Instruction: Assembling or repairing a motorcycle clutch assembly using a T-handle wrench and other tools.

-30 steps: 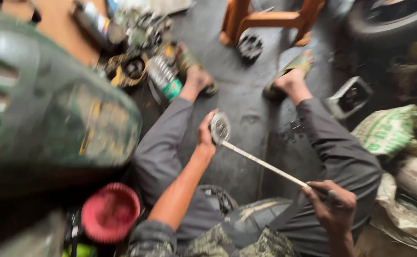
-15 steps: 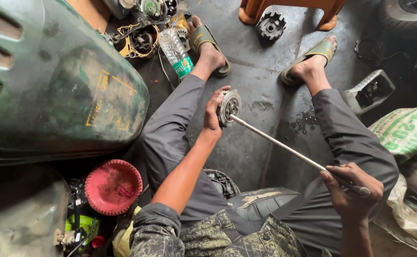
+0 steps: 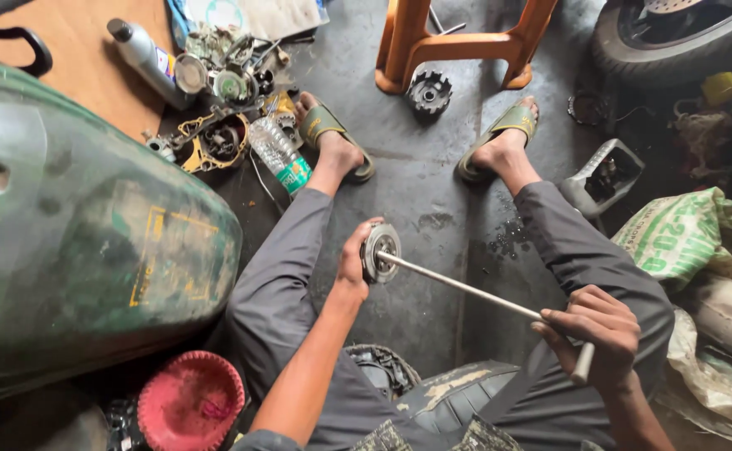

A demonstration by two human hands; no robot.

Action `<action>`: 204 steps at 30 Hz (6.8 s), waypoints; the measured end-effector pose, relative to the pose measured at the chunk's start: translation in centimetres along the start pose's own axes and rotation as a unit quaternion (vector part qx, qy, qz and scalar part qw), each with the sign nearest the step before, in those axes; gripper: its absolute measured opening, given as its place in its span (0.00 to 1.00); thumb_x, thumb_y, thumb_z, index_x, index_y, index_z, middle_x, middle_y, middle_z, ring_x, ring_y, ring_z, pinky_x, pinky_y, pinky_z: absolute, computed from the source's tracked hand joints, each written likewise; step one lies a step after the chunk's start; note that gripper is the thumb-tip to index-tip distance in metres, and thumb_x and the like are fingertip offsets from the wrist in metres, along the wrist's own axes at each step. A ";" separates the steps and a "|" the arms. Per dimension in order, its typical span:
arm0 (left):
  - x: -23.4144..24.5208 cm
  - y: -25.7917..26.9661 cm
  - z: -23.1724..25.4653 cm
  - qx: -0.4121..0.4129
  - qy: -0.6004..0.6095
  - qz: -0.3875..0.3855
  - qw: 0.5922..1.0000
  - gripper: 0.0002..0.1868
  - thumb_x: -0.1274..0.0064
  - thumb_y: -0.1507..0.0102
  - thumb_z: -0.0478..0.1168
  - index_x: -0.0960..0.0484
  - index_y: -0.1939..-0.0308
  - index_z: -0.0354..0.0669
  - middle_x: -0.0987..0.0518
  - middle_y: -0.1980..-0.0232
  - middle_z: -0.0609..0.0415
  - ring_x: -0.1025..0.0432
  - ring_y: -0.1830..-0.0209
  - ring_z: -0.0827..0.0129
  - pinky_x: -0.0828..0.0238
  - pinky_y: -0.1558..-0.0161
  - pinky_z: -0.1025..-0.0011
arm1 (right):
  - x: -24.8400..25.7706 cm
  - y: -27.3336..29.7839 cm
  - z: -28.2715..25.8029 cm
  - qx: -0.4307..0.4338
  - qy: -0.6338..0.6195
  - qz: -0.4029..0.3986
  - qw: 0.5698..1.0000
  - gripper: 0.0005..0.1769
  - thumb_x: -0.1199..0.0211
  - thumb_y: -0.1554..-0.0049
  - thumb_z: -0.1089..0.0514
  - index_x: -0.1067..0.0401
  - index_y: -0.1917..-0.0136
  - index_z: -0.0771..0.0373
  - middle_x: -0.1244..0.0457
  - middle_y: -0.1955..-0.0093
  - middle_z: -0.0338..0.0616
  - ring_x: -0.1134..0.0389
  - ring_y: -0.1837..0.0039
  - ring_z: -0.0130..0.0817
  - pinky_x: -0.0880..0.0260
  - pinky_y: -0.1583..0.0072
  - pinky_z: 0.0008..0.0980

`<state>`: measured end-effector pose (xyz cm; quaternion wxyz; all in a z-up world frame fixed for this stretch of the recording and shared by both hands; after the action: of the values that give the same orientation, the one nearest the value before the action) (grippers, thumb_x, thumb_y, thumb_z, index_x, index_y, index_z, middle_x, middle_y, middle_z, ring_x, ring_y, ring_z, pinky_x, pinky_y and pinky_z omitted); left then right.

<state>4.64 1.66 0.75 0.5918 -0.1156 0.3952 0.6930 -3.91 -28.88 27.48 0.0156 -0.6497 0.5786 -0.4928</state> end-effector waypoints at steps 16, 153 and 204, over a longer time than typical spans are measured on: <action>2.2 0.6 -0.5 -0.020 -0.072 0.074 0.994 0.22 0.43 0.37 0.52 0.21 0.43 0.48 0.22 0.55 0.58 0.26 0.58 0.72 0.27 0.59 0.71 | -2.7 1.4 7.4 -0.233 -0.046 -0.011 0.971 0.18 0.30 0.47 0.57 0.26 0.44 0.66 0.37 0.71 0.36 0.37 0.68 0.22 0.38 0.62 0.24; -12.8 0.4 25.1 -0.193 -0.269 -0.077 0.940 0.19 0.54 0.30 0.49 0.18 0.47 0.39 0.18 0.58 0.54 0.23 0.62 0.75 0.23 0.60 0.76 | -9.9 2.9 5.7 -0.189 -0.222 -0.057 0.955 0.09 0.36 0.42 0.58 0.24 0.57 0.67 0.42 0.75 0.35 0.41 0.73 0.22 0.44 0.67 0.26; -9.2 -5.7 17.2 -0.061 -0.518 0.031 0.853 0.25 0.34 0.50 0.44 0.19 0.50 0.49 0.21 0.60 0.56 0.28 0.61 0.72 0.33 0.59 0.73 | -7.4 3.5 8.3 -0.159 -0.097 0.066 0.980 0.11 0.31 0.47 0.57 0.26 0.66 0.66 0.40 0.74 0.43 0.40 0.71 0.31 0.42 0.64 0.32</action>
<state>17.66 6.67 15.52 0.6809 0.2362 -0.0083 0.6932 0.15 -28.92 16.55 0.0001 -0.6491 0.6868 -0.3270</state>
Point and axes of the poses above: each hand's wrist, its own y-axis away from the middle knuckle, its own x-axis out of the back of the hand, z = x × y, the point moved 7 cm from there along -y, towards the middle knuckle
